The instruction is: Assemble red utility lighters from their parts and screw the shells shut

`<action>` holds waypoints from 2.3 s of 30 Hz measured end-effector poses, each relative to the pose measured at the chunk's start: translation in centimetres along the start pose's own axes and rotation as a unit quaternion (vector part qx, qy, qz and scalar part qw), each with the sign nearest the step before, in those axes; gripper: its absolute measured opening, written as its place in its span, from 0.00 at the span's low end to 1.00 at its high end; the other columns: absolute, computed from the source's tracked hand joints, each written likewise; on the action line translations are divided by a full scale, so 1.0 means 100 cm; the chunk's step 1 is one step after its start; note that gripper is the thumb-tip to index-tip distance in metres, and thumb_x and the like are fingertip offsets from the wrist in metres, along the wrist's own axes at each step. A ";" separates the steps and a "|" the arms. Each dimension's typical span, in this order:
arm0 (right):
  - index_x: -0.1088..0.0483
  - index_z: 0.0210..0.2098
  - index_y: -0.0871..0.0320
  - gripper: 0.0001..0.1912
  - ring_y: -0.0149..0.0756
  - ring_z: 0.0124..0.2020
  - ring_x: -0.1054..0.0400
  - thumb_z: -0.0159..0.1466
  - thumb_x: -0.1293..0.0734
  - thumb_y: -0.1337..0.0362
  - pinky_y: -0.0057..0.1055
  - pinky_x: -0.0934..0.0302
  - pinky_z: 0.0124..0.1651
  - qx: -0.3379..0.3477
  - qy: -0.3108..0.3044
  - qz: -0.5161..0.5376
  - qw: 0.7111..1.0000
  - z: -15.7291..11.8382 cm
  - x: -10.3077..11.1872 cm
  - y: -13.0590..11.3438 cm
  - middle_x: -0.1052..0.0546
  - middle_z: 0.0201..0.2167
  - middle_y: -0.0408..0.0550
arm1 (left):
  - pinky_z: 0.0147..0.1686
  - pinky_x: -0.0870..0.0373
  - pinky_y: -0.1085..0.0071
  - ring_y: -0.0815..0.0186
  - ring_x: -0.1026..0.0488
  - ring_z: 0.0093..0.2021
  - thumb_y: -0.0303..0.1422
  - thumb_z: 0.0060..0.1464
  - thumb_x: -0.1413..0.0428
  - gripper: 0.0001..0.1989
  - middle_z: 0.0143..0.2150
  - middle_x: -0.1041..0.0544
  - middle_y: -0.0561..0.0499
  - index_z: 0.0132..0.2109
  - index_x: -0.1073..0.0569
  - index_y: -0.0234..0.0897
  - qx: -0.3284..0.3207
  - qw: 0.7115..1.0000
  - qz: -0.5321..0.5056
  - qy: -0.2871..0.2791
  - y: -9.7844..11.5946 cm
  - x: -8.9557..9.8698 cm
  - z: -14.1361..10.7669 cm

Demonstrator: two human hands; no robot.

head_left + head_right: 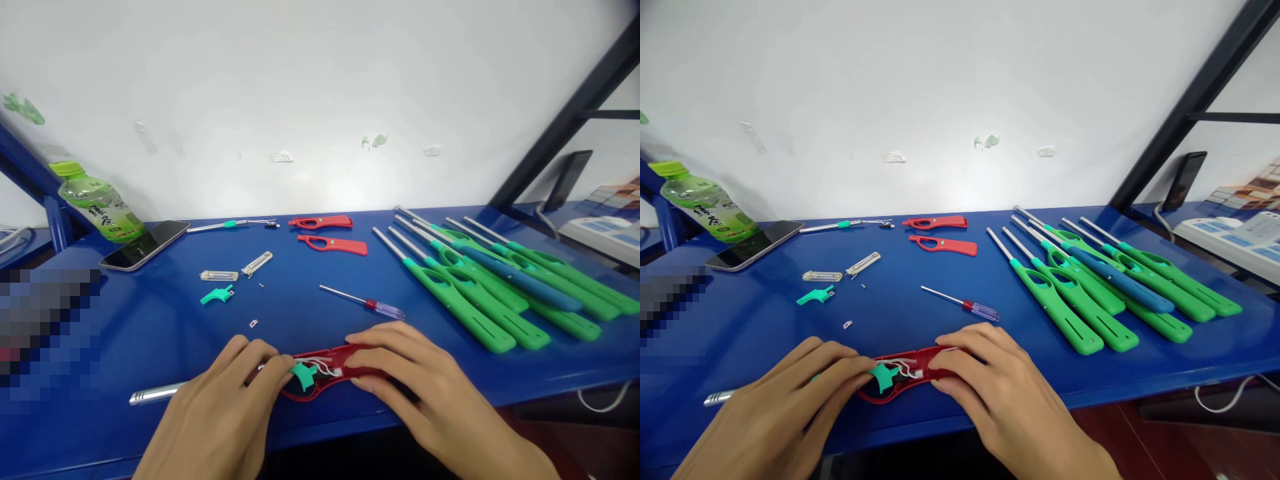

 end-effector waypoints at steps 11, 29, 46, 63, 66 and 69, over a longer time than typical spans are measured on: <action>0.26 0.61 0.40 0.15 0.43 0.59 0.26 0.79 0.34 0.64 0.48 0.31 0.64 0.006 -0.005 -0.021 1.000 -0.002 -0.002 0.000 0.20 0.61 0.42 | 0.28 0.28 0.68 0.57 0.25 0.42 0.22 0.70 0.51 0.16 0.46 0.19 0.50 0.54 0.24 0.45 -0.001 1.000 -0.008 0.003 0.003 -0.002 0.002; 0.24 0.50 0.46 0.06 0.42 0.52 0.23 0.79 0.34 0.57 0.44 0.33 0.59 -0.009 -0.036 -0.016 0.999 0.020 -0.005 -0.011 0.16 0.51 0.39 | 0.28 0.26 0.71 0.59 0.25 0.43 0.18 0.65 0.50 0.25 0.49 0.21 0.49 0.61 0.24 0.45 0.009 1.000 0.012 0.011 0.002 0.001 0.003; 0.22 0.49 0.52 0.11 0.38 0.47 0.21 0.81 0.37 0.61 0.37 0.35 0.54 0.071 -0.005 -0.032 0.997 0.029 -0.005 -0.029 0.15 0.48 0.41 | 0.30 0.22 0.70 0.61 0.17 0.41 0.22 0.69 0.53 0.21 0.51 0.20 0.49 0.62 0.29 0.46 0.025 0.999 -0.012 0.021 -0.004 -0.005 -0.005; 0.22 0.49 0.54 0.04 0.31 0.39 0.21 0.77 0.31 0.66 0.28 0.30 0.47 0.092 0.056 0.075 0.991 0.033 0.007 -0.028 0.14 0.41 0.40 | 0.32 0.20 0.70 0.62 0.15 0.43 0.26 0.74 0.53 0.14 0.50 0.19 0.51 0.58 0.29 0.45 0.026 0.998 -0.027 0.053 -0.001 0.003 -0.001; 0.21 0.48 0.54 0.04 0.30 0.37 0.21 0.76 0.30 0.66 0.27 0.29 0.45 0.074 0.052 0.102 0.991 0.036 0.008 -0.027 0.14 0.39 0.40 | 0.33 0.20 0.71 0.63 0.15 0.44 0.24 0.72 0.53 0.17 0.51 0.19 0.51 0.59 0.29 0.46 0.027 0.998 -0.025 0.050 -0.001 0.002 -0.002; 0.21 0.47 0.54 0.05 0.31 0.38 0.20 0.76 0.30 0.67 0.27 0.28 0.45 0.069 0.061 0.097 0.991 0.035 0.010 -0.026 0.13 0.39 0.41 | 0.31 0.21 0.71 0.63 0.16 0.42 0.23 0.71 0.53 0.18 0.51 0.19 0.50 0.60 0.29 0.45 0.022 0.999 -0.021 0.040 -0.002 0.000 -0.003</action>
Point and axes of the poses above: each hand's wrist, its own z-axis towards the middle knuckle, its own x-axis out of the back of the hand, y = z × x, the point moved 8 cm from there along z, towards the middle knuckle
